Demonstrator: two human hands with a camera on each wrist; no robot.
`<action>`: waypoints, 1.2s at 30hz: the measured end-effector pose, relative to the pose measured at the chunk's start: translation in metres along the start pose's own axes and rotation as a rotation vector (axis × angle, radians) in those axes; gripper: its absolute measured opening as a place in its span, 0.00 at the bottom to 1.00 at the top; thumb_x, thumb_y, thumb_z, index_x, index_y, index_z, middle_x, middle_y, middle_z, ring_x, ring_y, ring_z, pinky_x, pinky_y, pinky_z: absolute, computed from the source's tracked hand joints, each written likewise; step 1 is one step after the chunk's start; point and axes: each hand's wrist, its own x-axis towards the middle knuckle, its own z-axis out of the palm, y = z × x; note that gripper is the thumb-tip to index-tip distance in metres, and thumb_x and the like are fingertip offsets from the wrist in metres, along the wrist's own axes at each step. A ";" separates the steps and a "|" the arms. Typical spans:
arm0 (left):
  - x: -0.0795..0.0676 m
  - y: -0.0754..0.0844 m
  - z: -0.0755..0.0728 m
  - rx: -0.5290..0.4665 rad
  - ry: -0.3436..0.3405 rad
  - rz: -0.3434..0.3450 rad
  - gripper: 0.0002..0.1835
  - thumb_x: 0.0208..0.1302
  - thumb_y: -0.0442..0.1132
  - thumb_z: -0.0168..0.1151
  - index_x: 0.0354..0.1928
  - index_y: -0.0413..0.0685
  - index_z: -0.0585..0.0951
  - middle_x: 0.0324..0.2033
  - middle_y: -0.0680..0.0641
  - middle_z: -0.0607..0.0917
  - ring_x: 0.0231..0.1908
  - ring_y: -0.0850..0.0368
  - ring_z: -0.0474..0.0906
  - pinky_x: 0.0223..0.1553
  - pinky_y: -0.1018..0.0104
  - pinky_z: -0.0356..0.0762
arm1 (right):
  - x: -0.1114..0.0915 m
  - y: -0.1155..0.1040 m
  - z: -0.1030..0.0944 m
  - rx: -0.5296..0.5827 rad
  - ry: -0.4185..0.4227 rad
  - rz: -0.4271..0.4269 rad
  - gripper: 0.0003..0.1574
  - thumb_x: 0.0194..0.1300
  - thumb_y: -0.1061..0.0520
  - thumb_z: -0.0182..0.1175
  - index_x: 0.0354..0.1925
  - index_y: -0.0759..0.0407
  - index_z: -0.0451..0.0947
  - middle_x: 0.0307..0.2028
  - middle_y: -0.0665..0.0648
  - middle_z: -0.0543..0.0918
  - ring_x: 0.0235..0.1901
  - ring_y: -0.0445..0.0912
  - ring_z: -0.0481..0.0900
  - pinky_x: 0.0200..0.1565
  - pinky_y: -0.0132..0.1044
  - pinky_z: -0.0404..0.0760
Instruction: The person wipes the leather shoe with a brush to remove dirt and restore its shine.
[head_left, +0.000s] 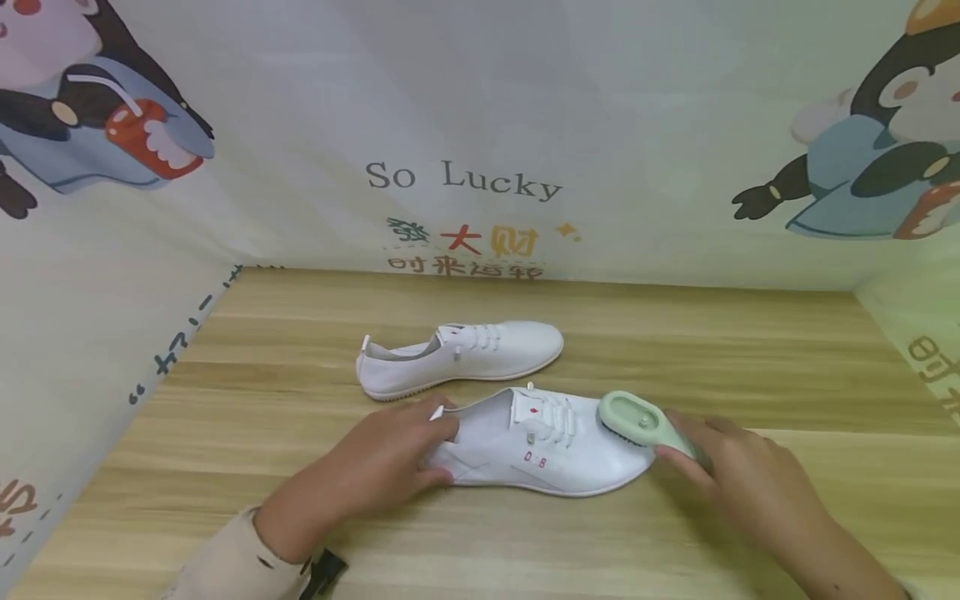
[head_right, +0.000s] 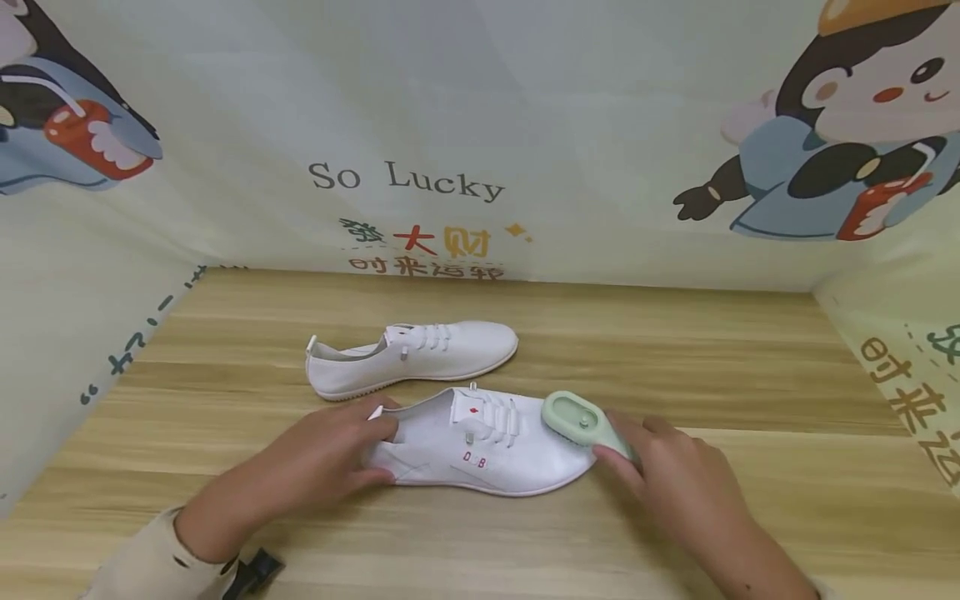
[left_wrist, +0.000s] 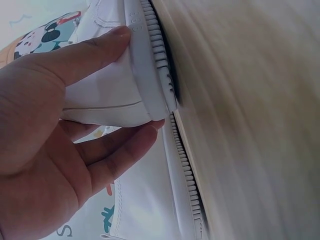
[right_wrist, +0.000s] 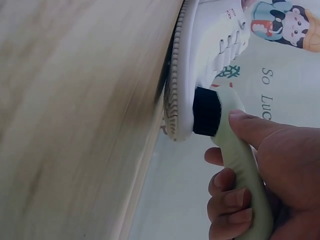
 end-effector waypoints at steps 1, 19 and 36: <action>0.000 0.000 0.000 -0.001 -0.002 0.003 0.20 0.50 0.50 0.78 0.37 0.55 0.77 0.47 0.53 0.80 0.41 0.58 0.79 0.41 0.58 0.78 | 0.000 0.001 0.000 0.001 -0.007 0.005 0.29 0.64 0.42 0.67 0.56 0.58 0.83 0.42 0.65 0.88 0.37 0.60 0.87 0.30 0.56 0.81; 0.001 -0.001 0.001 0.000 0.003 -0.005 0.20 0.50 0.50 0.78 0.38 0.54 0.78 0.46 0.53 0.80 0.41 0.57 0.79 0.41 0.58 0.78 | 0.000 0.007 -0.011 -0.012 -0.142 0.039 0.31 0.67 0.40 0.63 0.58 0.60 0.81 0.41 0.60 0.89 0.31 0.50 0.83 0.28 0.53 0.79; 0.002 0.000 0.000 -0.001 -0.006 -0.003 0.20 0.50 0.50 0.78 0.38 0.54 0.78 0.45 0.52 0.80 0.41 0.57 0.79 0.42 0.57 0.78 | -0.005 0.007 -0.017 0.023 -0.173 0.009 0.26 0.66 0.39 0.64 0.55 0.52 0.84 0.39 0.50 0.89 0.27 0.41 0.72 0.27 0.41 0.72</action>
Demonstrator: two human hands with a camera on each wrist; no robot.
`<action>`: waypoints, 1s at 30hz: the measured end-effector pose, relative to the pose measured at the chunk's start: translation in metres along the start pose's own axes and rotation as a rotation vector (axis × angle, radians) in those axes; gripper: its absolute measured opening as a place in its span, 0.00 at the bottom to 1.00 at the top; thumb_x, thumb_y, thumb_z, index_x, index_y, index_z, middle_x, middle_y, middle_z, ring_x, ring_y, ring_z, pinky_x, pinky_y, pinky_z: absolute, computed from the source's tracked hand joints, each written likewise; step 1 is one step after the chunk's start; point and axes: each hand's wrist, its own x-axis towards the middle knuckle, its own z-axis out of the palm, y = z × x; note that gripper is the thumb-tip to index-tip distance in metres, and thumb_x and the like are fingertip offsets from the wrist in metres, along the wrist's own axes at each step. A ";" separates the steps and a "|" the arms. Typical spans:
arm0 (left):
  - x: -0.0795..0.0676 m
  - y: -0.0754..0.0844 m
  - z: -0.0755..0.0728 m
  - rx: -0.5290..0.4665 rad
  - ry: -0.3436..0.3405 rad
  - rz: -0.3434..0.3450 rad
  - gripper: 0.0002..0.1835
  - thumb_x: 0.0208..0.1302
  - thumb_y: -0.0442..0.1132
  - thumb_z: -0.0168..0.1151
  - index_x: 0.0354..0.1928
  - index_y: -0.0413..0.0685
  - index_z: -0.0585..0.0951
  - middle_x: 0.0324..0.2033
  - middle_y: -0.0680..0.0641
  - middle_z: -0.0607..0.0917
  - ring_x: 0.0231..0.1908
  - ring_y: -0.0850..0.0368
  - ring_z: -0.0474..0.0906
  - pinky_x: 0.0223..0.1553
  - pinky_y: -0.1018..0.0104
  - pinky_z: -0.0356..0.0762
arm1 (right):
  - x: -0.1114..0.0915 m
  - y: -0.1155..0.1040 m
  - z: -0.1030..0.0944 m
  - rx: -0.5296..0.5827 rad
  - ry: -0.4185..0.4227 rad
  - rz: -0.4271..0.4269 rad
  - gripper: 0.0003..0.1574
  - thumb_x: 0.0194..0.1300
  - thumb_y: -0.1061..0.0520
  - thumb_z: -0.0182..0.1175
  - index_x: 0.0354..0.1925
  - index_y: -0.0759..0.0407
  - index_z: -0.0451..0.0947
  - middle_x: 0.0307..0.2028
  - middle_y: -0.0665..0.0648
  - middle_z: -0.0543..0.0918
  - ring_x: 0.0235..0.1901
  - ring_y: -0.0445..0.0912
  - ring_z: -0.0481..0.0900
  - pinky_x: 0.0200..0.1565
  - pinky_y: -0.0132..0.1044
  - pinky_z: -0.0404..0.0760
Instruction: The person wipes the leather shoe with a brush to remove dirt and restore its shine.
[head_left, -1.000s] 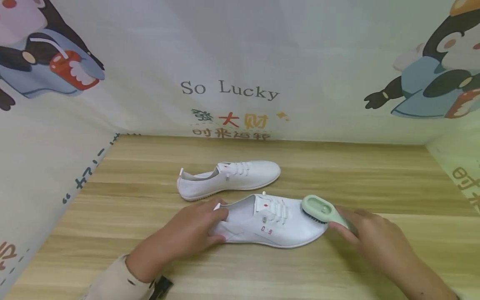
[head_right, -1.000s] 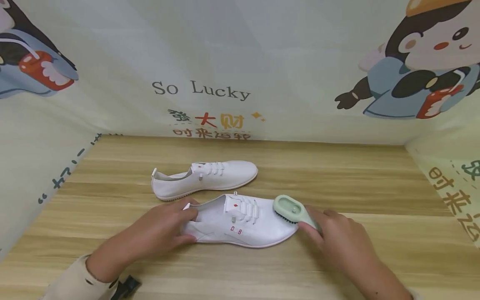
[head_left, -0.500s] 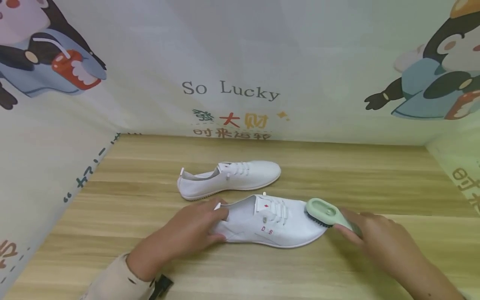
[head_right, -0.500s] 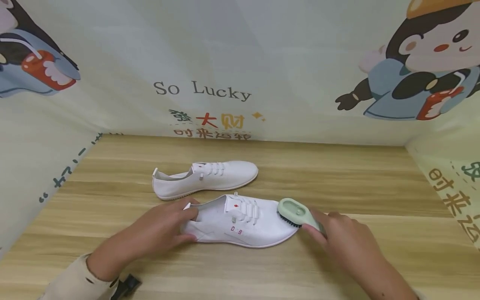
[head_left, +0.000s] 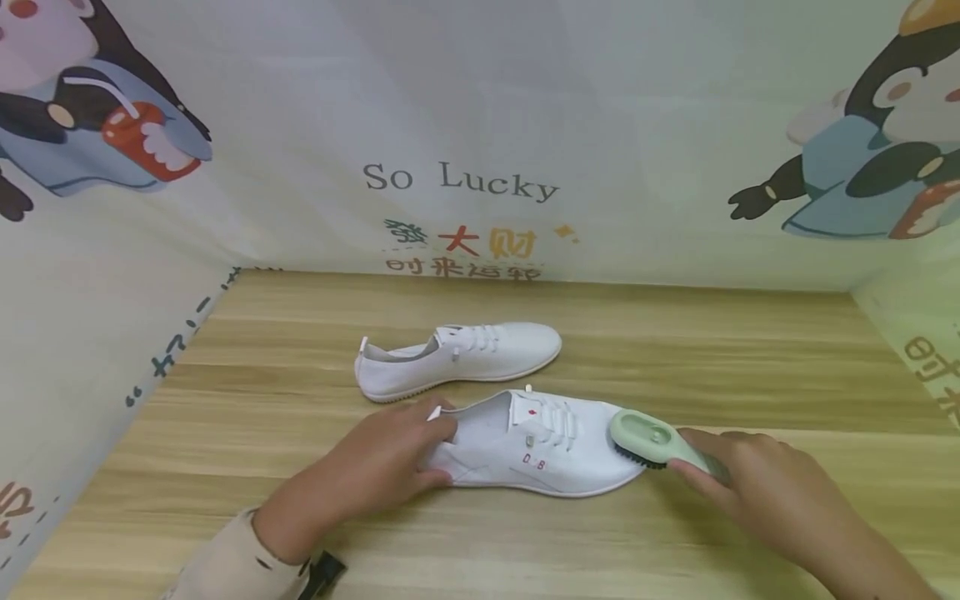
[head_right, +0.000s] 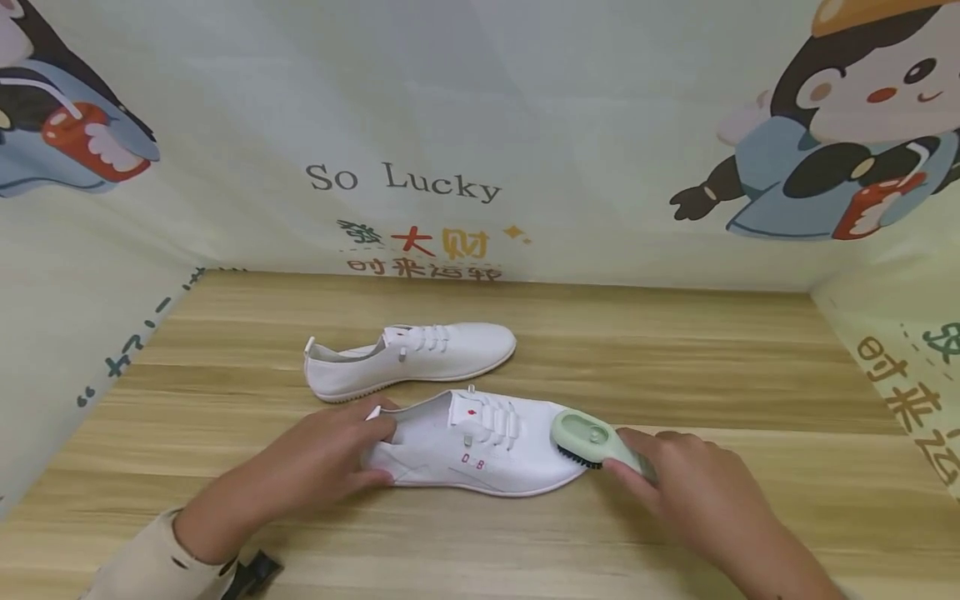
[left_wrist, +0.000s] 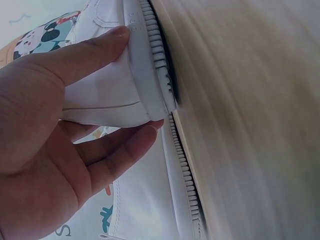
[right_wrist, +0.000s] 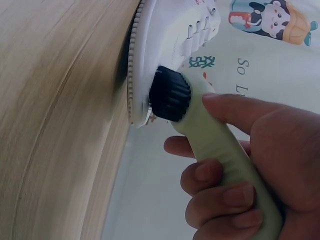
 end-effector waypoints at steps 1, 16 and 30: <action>0.000 0.000 0.000 0.002 0.001 -0.002 0.20 0.50 0.50 0.78 0.38 0.54 0.78 0.45 0.52 0.80 0.40 0.57 0.79 0.41 0.57 0.78 | 0.000 0.000 0.000 0.009 0.003 -0.010 0.26 0.66 0.39 0.64 0.55 0.51 0.84 0.39 0.50 0.88 0.27 0.41 0.72 0.28 0.41 0.72; -0.001 0.000 0.002 0.000 0.004 0.005 0.20 0.50 0.50 0.78 0.38 0.54 0.78 0.46 0.52 0.80 0.41 0.57 0.79 0.41 0.58 0.78 | 0.004 -0.005 0.012 0.056 0.054 -0.044 0.26 0.68 0.41 0.62 0.57 0.55 0.81 0.48 0.59 0.87 0.47 0.58 0.86 0.45 0.58 0.82; 0.000 0.001 -0.001 0.000 -0.007 -0.006 0.19 0.50 0.50 0.78 0.37 0.54 0.78 0.46 0.52 0.80 0.41 0.57 0.79 0.42 0.58 0.78 | 0.008 -0.003 0.012 0.042 0.101 -0.002 0.28 0.68 0.42 0.63 0.56 0.58 0.82 0.48 0.60 0.88 0.45 0.59 0.86 0.41 0.58 0.83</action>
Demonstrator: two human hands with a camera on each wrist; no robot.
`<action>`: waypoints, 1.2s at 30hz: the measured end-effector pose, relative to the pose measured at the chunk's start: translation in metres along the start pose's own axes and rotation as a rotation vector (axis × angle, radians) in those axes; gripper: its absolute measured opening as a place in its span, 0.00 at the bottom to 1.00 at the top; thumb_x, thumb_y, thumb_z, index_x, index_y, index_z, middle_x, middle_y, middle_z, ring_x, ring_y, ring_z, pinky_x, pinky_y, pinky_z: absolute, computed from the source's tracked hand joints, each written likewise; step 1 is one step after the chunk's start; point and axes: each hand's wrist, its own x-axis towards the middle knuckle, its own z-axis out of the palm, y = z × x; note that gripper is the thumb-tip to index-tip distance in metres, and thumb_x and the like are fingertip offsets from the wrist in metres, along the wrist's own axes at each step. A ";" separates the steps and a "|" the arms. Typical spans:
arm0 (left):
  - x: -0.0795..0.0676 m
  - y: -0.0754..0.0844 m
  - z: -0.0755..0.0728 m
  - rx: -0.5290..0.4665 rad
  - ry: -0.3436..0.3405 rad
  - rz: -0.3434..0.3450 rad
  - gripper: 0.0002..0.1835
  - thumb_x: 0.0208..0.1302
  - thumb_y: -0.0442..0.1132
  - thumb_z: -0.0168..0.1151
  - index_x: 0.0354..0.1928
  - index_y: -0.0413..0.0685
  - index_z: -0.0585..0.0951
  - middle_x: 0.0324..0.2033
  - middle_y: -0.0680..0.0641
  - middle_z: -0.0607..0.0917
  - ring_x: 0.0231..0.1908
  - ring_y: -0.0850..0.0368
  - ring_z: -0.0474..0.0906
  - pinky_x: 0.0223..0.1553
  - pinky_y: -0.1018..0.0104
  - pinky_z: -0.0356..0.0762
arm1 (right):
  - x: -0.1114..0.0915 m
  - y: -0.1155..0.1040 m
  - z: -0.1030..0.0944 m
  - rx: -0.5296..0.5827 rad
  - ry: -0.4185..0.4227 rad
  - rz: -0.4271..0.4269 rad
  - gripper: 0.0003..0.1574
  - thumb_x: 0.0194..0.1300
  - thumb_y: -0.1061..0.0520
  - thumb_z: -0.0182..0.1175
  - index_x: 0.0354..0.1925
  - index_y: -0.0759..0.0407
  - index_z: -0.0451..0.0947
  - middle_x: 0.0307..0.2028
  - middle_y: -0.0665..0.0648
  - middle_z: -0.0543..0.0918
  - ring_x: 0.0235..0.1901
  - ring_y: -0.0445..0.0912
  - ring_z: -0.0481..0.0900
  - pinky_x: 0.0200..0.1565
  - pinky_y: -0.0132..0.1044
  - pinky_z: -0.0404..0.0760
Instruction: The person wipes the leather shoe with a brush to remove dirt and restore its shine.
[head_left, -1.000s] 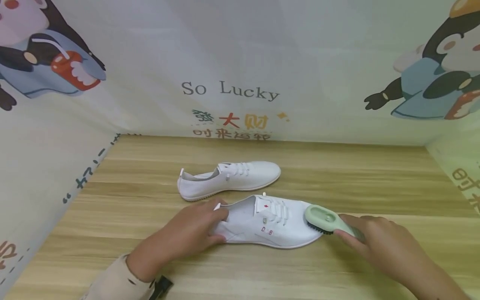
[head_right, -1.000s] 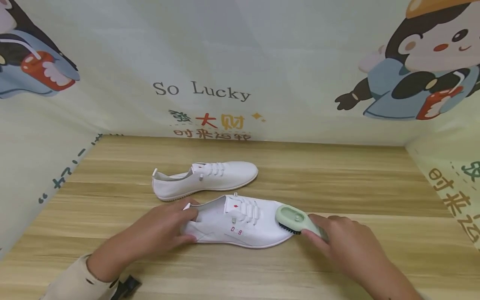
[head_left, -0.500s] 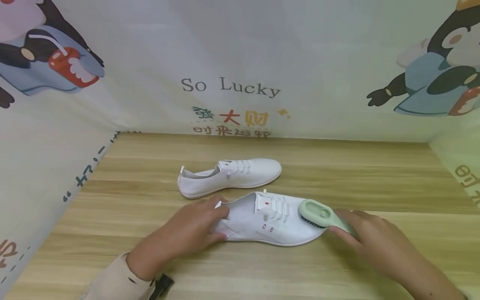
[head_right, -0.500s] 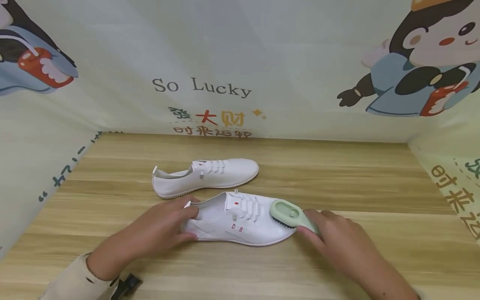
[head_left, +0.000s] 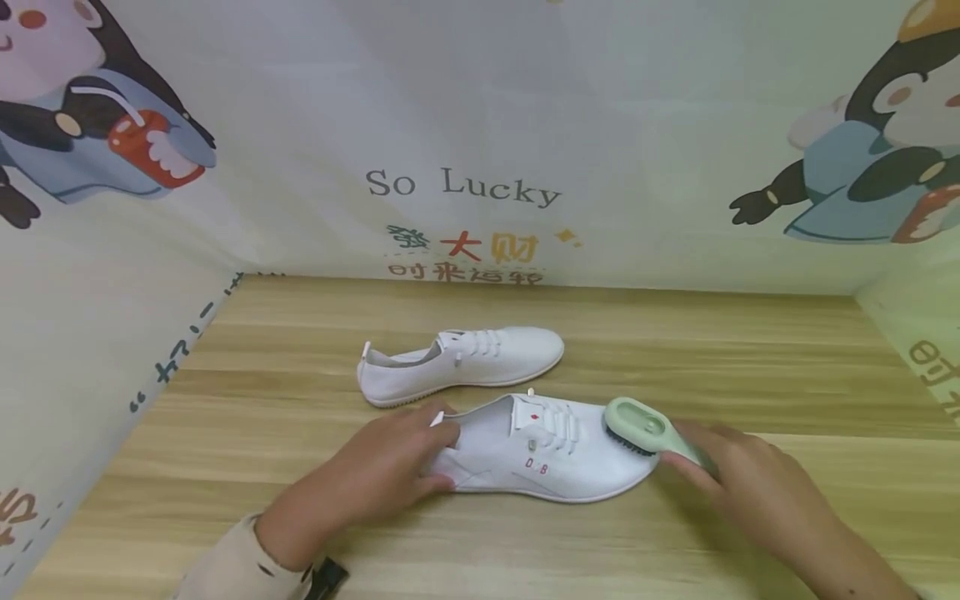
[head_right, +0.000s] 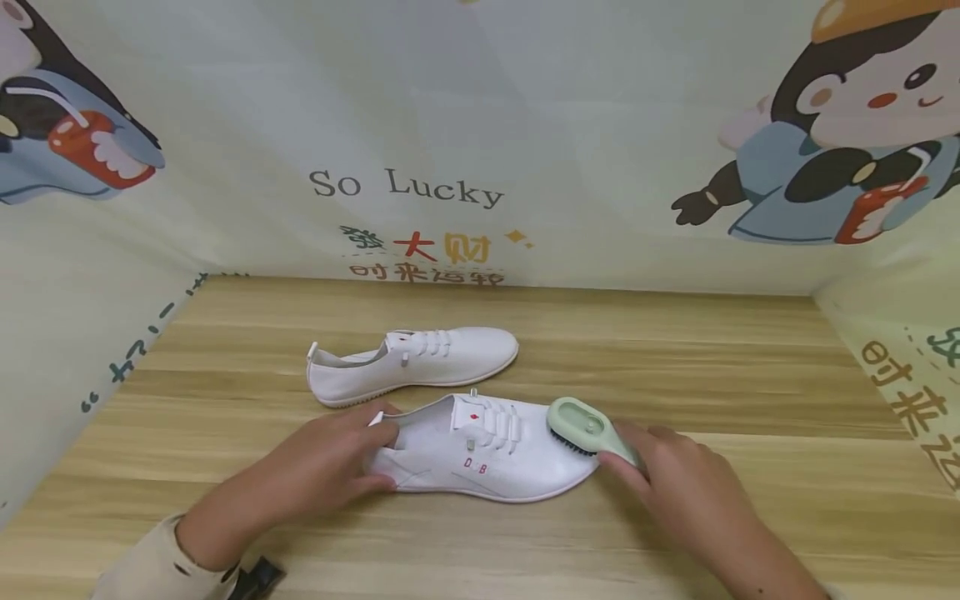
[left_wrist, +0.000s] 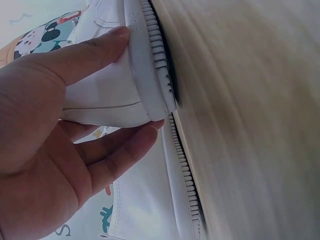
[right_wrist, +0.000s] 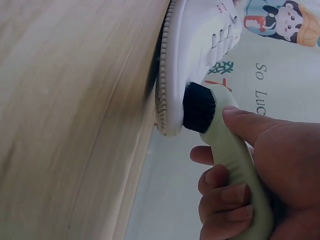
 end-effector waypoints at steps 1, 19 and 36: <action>-0.001 0.000 0.001 -0.002 -0.002 -0.004 0.19 0.50 0.50 0.78 0.37 0.54 0.78 0.46 0.52 0.80 0.41 0.57 0.79 0.41 0.58 0.78 | -0.001 0.000 0.000 -0.004 -0.001 0.001 0.28 0.68 0.42 0.63 0.57 0.58 0.82 0.48 0.60 0.88 0.45 0.59 0.87 0.40 0.58 0.83; 0.000 -0.001 0.000 -0.001 0.000 -0.002 0.19 0.50 0.51 0.78 0.38 0.54 0.78 0.46 0.52 0.80 0.42 0.57 0.79 0.43 0.57 0.78 | -0.002 0.011 -0.012 -0.067 -0.157 0.044 0.32 0.69 0.37 0.60 0.60 0.58 0.80 0.45 0.60 0.88 0.39 0.54 0.86 0.30 0.53 0.80; -0.001 0.000 0.003 0.000 -0.014 -0.021 0.19 0.50 0.51 0.78 0.38 0.54 0.78 0.47 0.51 0.80 0.42 0.56 0.80 0.42 0.57 0.79 | -0.008 -0.002 -0.002 0.052 -0.064 -0.076 0.23 0.67 0.42 0.64 0.56 0.48 0.83 0.43 0.50 0.88 0.42 0.47 0.86 0.42 0.51 0.83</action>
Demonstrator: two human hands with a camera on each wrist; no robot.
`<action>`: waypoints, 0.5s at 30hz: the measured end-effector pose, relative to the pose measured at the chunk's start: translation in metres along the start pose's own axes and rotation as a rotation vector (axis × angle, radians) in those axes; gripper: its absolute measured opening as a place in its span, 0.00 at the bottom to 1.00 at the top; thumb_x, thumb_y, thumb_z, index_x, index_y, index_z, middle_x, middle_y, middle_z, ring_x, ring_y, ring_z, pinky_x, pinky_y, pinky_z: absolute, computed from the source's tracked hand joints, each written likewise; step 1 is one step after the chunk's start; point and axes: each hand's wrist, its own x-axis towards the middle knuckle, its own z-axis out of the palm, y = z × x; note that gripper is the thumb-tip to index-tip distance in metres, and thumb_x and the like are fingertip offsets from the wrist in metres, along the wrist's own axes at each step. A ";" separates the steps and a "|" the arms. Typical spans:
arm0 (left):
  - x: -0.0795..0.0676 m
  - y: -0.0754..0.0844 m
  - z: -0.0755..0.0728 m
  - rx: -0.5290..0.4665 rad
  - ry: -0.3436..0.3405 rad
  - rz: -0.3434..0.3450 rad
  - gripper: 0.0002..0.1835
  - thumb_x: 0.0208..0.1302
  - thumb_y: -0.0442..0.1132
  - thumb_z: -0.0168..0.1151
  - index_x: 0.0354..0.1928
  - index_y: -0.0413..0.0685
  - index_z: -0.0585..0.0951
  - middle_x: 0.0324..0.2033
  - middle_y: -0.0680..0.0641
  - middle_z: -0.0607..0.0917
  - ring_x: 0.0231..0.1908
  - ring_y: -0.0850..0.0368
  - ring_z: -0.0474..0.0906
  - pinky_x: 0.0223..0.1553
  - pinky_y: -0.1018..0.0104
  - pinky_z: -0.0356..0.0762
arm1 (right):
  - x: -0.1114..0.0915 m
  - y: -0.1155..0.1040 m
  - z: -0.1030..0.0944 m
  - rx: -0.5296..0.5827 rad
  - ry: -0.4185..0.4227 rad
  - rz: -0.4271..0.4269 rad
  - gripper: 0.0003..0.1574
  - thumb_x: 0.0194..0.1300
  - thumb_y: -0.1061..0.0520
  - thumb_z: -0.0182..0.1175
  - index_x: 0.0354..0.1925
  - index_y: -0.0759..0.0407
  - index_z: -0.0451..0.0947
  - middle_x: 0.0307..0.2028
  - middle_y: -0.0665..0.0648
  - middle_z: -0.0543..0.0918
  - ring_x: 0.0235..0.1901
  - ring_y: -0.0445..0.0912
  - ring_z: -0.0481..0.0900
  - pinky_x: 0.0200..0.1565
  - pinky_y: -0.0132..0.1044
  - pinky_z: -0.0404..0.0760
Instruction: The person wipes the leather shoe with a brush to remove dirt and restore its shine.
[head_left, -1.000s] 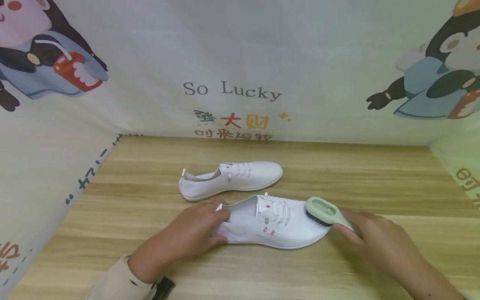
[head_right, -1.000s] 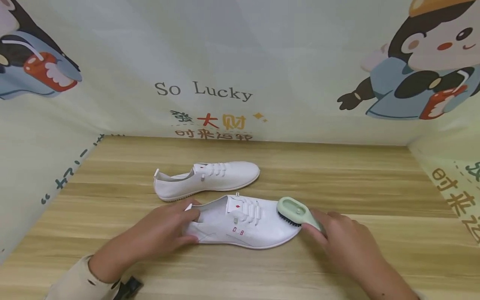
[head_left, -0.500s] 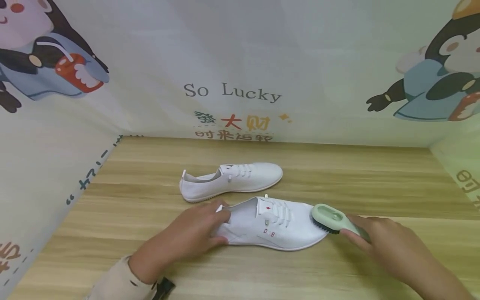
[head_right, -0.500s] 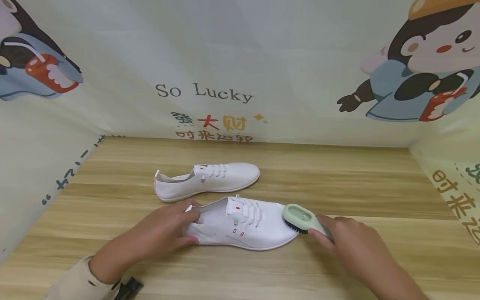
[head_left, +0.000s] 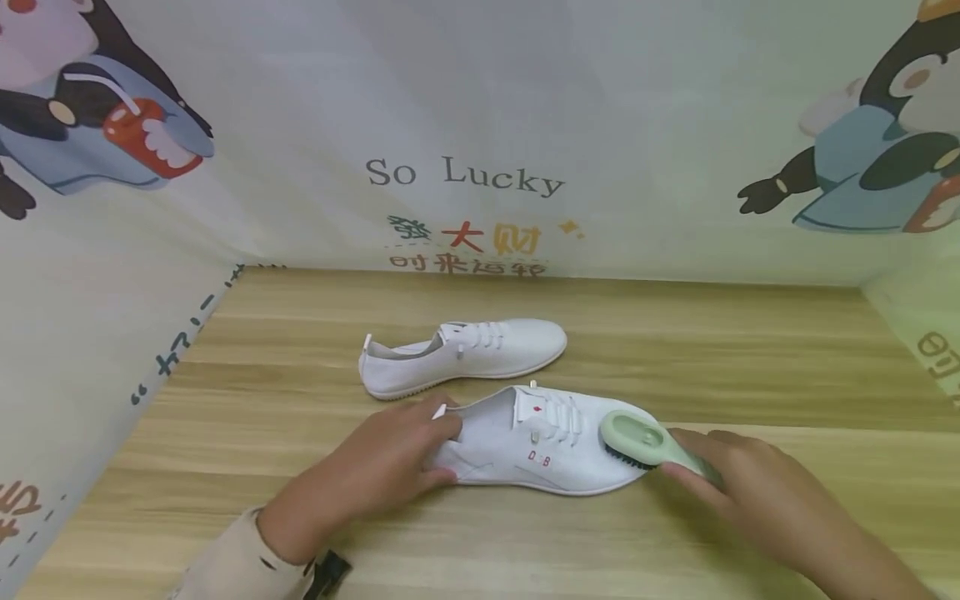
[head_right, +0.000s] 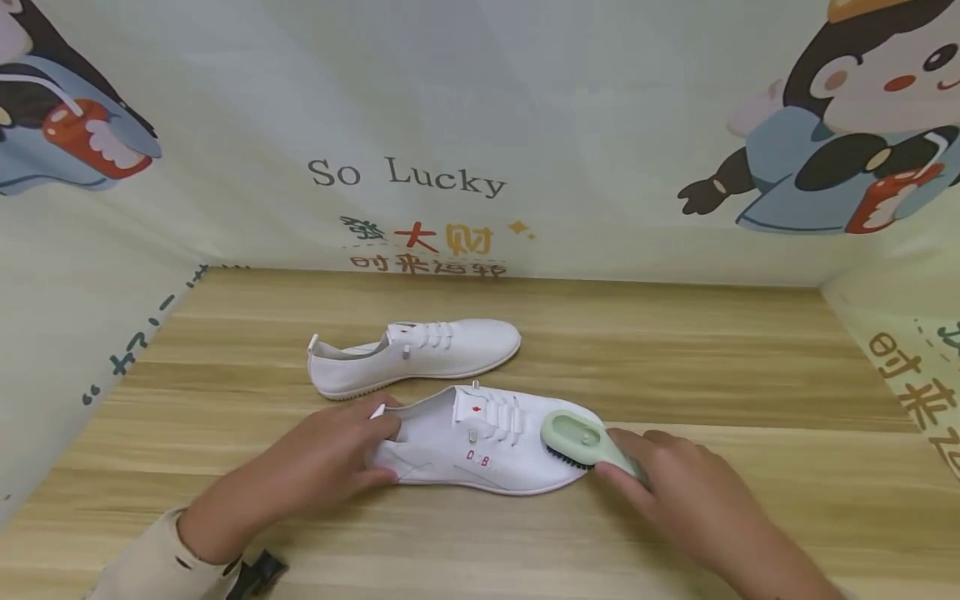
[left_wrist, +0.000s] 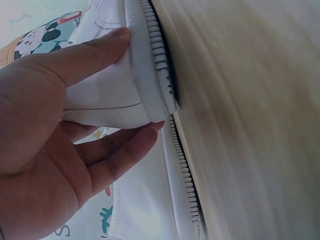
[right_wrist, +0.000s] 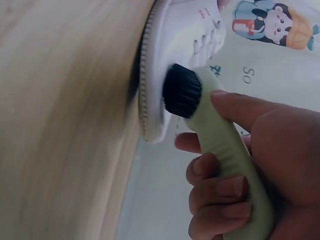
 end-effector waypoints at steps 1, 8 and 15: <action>0.000 0.000 0.000 0.000 0.000 -0.001 0.19 0.50 0.51 0.78 0.38 0.54 0.78 0.48 0.51 0.80 0.42 0.56 0.80 0.42 0.56 0.79 | 0.001 -0.001 0.000 0.001 0.009 -0.002 0.23 0.67 0.42 0.64 0.56 0.49 0.83 0.43 0.52 0.88 0.42 0.49 0.86 0.42 0.52 0.84; 0.001 0.000 -0.002 -0.015 -0.003 0.001 0.19 0.51 0.50 0.78 0.38 0.54 0.79 0.51 0.51 0.81 0.45 0.54 0.81 0.44 0.56 0.80 | 0.004 -0.002 0.002 -0.017 0.039 0.030 0.27 0.66 0.41 0.65 0.57 0.53 0.82 0.43 0.59 0.88 0.41 0.55 0.87 0.40 0.56 0.83; 0.001 -0.001 -0.003 -0.006 0.008 0.010 0.19 0.50 0.50 0.78 0.38 0.54 0.78 0.49 0.52 0.81 0.44 0.56 0.81 0.43 0.57 0.79 | 0.007 -0.001 0.003 -0.030 0.069 0.052 0.29 0.64 0.41 0.66 0.58 0.55 0.82 0.45 0.64 0.87 0.43 0.59 0.86 0.41 0.58 0.83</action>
